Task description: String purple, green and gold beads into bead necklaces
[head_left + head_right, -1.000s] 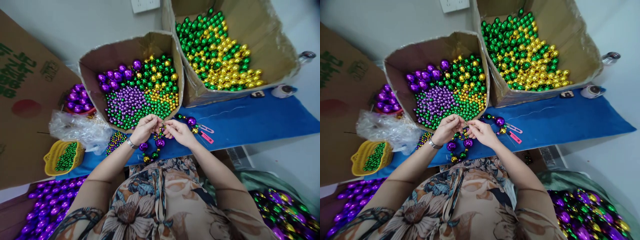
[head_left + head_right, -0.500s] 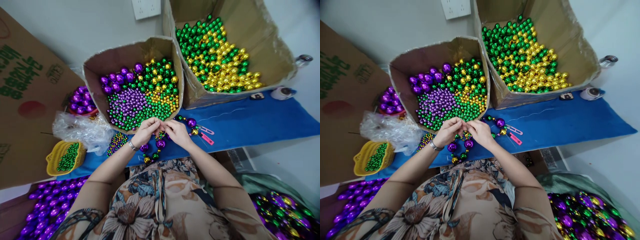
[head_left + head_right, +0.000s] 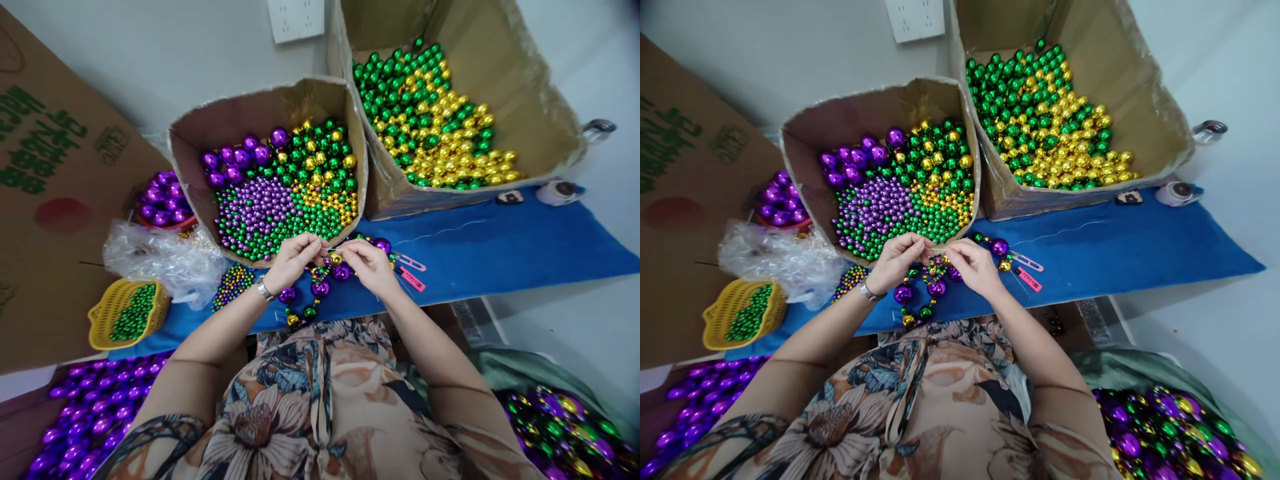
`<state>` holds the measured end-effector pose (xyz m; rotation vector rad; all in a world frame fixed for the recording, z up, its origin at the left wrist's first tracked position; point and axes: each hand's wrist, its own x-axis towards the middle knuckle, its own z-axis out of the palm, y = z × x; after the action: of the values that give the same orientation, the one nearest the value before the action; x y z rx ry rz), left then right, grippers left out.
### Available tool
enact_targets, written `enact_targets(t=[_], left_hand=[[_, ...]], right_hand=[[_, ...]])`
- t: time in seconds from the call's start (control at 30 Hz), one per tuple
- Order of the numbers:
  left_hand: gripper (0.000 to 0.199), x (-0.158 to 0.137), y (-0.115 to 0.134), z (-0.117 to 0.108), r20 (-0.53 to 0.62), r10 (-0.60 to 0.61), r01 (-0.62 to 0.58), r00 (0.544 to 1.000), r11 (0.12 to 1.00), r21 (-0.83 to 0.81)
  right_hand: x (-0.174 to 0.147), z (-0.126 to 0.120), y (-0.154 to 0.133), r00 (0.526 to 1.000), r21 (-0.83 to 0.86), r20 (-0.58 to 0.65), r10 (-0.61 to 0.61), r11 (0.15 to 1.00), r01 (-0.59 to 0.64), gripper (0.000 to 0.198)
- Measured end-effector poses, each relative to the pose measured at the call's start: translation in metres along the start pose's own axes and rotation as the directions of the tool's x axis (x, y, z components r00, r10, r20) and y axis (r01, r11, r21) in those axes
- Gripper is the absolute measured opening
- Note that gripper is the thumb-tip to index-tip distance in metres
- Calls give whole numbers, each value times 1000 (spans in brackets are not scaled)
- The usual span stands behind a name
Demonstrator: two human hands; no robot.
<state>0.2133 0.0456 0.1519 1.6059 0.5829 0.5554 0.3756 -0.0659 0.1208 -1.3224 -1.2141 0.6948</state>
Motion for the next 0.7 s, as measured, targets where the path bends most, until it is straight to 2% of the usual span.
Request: enact_targets(t=[0.07,0.13,0.17,0.23,0.3,0.37,0.4,0.5,0.7], left_hand=[[21,-1,-1,-2,-83,99,-82,992,980,181],[18,-2,-3,-5,-159,156,-105,975,951,290],[20,-3,-5,-6,-170,132,-80,977,956,284],[26,-3,-9,-6,-122,-13,26,992,994,105],[30,-3,-12,-4,0,-143,140,990,967,-215],[31,-1,-11,1,102,-164,193,981,849,-491],[31,0,-10,4,132,-155,203,979,794,-573],[31,5,-6,12,164,-138,212,977,723,-657],[39,3,-13,11,138,-195,238,971,757,-608]], right_hand=[[-2,4,4,991,253,-74,111,964,-89,27],[-2,7,6,965,501,-121,233,853,-143,31],[-2,7,6,949,592,-136,285,791,-153,33],[-2,7,5,918,701,-152,365,695,-160,36],[-3,7,4,899,752,-153,410,639,-163,37],[-3,8,4,895,774,-135,424,610,-172,38],[-4,9,4,897,778,-125,424,603,-176,38],[-4,9,5,897,768,-119,425,612,-188,37],[-9,7,3,899,698,-98,426,673,-244,36]])
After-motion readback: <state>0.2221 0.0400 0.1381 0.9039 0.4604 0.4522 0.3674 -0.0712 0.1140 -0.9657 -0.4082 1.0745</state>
